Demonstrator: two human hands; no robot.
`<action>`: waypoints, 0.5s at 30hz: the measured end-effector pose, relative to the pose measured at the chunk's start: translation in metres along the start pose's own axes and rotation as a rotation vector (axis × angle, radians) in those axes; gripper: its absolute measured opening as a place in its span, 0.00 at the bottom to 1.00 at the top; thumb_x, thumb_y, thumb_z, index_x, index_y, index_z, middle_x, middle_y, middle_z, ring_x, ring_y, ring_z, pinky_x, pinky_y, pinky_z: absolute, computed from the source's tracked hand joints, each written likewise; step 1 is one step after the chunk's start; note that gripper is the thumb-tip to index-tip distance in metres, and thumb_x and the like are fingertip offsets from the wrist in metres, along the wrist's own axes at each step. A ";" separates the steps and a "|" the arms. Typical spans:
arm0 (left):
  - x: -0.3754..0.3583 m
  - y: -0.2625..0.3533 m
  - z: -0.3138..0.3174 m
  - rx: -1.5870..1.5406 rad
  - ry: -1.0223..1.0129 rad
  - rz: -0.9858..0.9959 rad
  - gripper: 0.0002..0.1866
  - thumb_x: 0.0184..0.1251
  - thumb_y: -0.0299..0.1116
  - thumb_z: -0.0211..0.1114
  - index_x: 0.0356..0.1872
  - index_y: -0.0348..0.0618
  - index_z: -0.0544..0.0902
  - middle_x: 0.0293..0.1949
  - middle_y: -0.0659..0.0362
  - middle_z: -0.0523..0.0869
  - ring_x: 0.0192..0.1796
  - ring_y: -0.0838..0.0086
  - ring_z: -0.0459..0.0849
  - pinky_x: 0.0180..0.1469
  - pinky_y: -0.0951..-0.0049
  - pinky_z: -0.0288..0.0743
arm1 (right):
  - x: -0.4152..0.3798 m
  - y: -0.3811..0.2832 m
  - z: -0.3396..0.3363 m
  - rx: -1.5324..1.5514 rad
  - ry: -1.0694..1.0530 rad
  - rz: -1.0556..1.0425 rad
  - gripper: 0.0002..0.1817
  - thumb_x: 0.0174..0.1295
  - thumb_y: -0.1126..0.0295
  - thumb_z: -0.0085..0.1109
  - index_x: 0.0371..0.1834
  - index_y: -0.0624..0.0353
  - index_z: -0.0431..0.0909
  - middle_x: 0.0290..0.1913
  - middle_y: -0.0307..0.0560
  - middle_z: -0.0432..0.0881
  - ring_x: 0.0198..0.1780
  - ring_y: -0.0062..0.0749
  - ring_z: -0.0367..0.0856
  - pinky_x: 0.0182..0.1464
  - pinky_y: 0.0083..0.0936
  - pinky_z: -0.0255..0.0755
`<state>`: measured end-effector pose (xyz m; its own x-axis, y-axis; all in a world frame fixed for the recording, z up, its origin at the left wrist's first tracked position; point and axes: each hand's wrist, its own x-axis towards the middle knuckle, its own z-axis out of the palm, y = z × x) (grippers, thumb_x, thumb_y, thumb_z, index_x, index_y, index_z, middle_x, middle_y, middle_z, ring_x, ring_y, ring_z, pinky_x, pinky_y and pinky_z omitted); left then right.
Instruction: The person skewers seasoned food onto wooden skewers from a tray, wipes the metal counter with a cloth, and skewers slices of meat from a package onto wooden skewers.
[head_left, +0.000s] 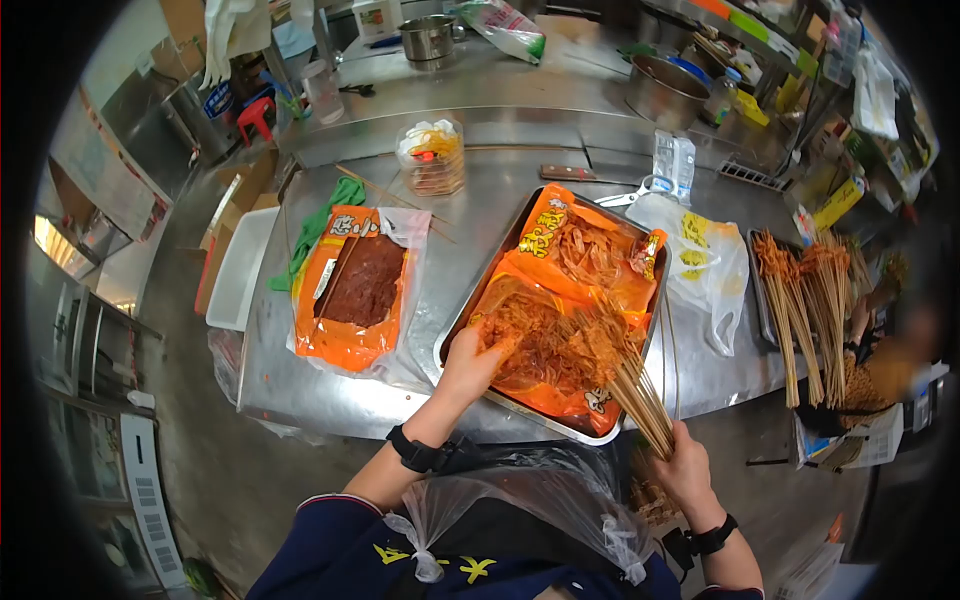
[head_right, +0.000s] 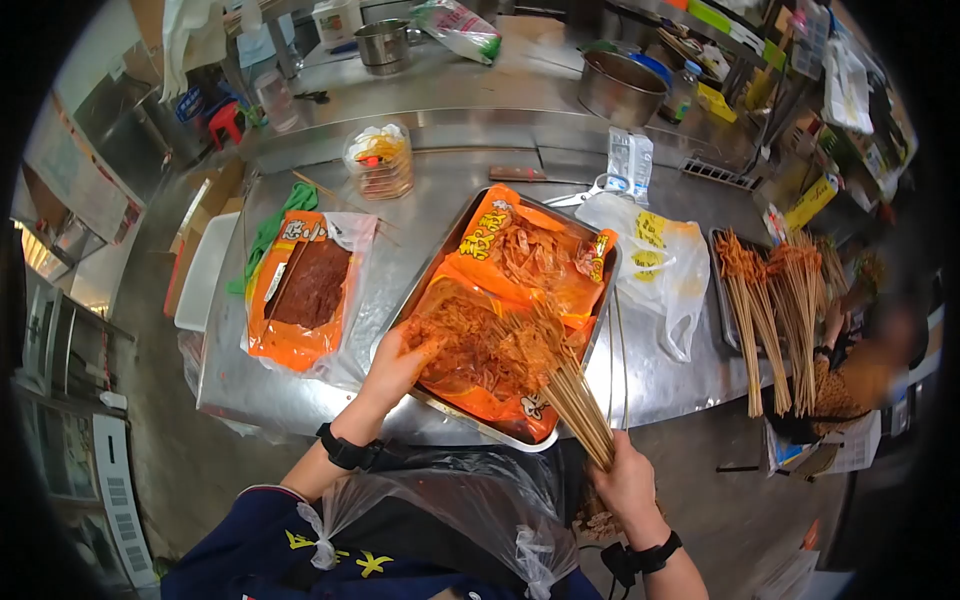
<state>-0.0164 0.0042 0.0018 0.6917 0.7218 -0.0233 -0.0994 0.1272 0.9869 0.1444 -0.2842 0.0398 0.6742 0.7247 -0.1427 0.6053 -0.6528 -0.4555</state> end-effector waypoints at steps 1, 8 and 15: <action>-0.002 0.003 -0.001 -0.042 0.006 0.003 0.14 0.60 0.25 0.57 0.47 0.30 0.73 0.40 0.56 0.82 0.41 0.76 0.78 0.45 0.76 0.72 | 0.002 0.000 -0.006 -0.013 -0.003 -0.012 0.18 0.45 0.73 0.58 0.42 0.56 0.69 0.29 0.58 0.79 0.32 0.56 0.78 0.36 0.42 0.72; -0.008 0.003 0.003 -0.043 0.140 0.074 0.12 0.60 0.25 0.56 0.44 0.31 0.74 0.37 0.56 0.82 0.37 0.71 0.80 0.42 0.73 0.73 | 0.014 -0.034 -0.100 -0.200 0.372 -0.216 0.14 0.42 0.79 0.57 0.36 0.58 0.74 0.30 0.55 0.77 0.32 0.51 0.78 0.32 0.34 0.72; -0.008 -0.026 0.019 0.219 0.230 0.261 0.11 0.58 0.25 0.56 0.42 0.33 0.73 0.37 0.47 0.81 0.39 0.58 0.80 0.42 0.67 0.72 | 0.056 -0.091 -0.169 -0.770 0.430 -0.402 0.16 0.37 0.80 0.60 0.32 0.56 0.71 0.27 0.47 0.72 0.30 0.46 0.74 0.31 0.36 0.66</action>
<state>-0.0057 -0.0177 -0.0206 0.4834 0.8470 0.2214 -0.0784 -0.2100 0.9746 0.1986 -0.2209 0.2217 0.3612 0.8825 0.3012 0.8328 -0.4506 0.3217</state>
